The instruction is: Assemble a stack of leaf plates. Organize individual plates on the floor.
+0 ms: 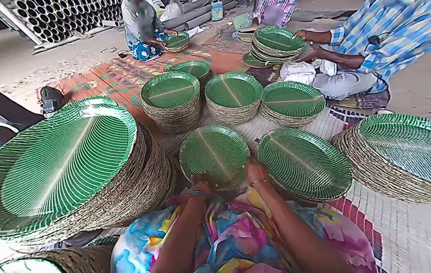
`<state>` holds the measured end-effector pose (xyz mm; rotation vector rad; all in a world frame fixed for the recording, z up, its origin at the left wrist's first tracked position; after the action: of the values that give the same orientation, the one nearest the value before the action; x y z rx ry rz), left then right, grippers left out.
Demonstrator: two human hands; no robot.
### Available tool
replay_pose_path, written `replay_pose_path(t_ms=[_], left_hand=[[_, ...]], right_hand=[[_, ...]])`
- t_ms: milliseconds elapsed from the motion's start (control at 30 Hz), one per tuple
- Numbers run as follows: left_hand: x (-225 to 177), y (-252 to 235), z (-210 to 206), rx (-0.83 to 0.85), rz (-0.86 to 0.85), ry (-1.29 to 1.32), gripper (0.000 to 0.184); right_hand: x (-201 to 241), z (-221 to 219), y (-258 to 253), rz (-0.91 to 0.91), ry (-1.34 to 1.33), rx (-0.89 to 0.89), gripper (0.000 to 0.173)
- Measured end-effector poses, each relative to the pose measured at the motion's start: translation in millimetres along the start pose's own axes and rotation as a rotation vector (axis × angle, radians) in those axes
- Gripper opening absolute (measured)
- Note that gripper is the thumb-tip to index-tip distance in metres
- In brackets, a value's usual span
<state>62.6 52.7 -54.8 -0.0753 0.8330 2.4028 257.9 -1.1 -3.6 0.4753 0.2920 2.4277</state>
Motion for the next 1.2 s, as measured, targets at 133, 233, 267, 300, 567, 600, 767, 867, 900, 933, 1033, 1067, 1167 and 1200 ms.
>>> replay_pose_path(t_ms=[133, 233, 267, 300, 567, 600, 767, 867, 900, 933, 1033, 1067, 1167, 1200], left_hand=[[-2, -8, 0, -0.010, 0.009, -0.026, 0.066], [-3, -10, 0, -0.023, 0.001, -0.029, 0.067], [-2, -8, -2, -0.027, -0.005, -0.025, 0.066], [-1, -7, -3, -0.033, -0.010, -0.023, 0.066], [-11, 23, 40, -0.566, -0.144, 0.074, 0.100], [-18, 30, 47, -0.709, -0.245, 0.044, 0.098], [-10, 7, 2, -0.137, -0.098, -0.085, 0.073], [-2, -1, -4, -0.053, -0.048, -0.130, 0.073], [-3, -2, -3, -0.047, -0.046, -0.140, 0.074], [-5, -2, -3, -0.036, -0.043, -0.137, 0.077], [-6, -3, -5, -0.020, -0.041, -0.133, 0.081], [-6, -4, -5, -0.020, -0.044, -0.140, 0.080], [-6, -8, -5, -0.014, -0.046, -0.165, 0.078], [-5, -6, -9, -0.013, -0.048, -0.158, 0.077]], right_hand=[[-80, -5, -11, -0.364, 0.064, 0.132, 0.037], [-96, 7, -19, -0.426, 0.003, 0.083, 0.034], [-100, 10, -22, -0.424, -0.013, 0.052, 0.035], [-102, 13, -24, -0.408, -0.034, 0.010, 0.037], [40, 25, 53, 0.400, -0.100, -0.508, 0.022], [57, 5, 55, 0.438, -0.089, -0.368, 0.023], [75, -71, 46, 0.464, 0.045, 0.346, 0.034], [42, 19, 54, 0.491, -0.237, -0.365, 0.025], [22, 55, 61, 0.426, -0.278, -0.636, 0.022], [0, 75, 56, 0.279, -0.251, -0.669, 0.027], [-67, 39, 20, -0.255, -0.053, -0.014, 0.056], [-81, 18, 17, -0.348, -0.002, 0.110, 0.050], [-81, 14, 26, -0.420, -0.004, 0.182, 0.038], [-71, 23, 35, -0.391, 0.008, 0.180, 0.037]])
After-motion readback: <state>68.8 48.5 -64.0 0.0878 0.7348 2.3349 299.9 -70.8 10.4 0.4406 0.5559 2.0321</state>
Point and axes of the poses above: each hand's wrist, its own y-axis away from the middle knuckle, its own z-axis out of the back of the hand, x = y × z, the point moved 10 cm from there along -y, towards the middle knuckle, and after that the axes turned 7 degrees about -z, right-handed, at the moved point
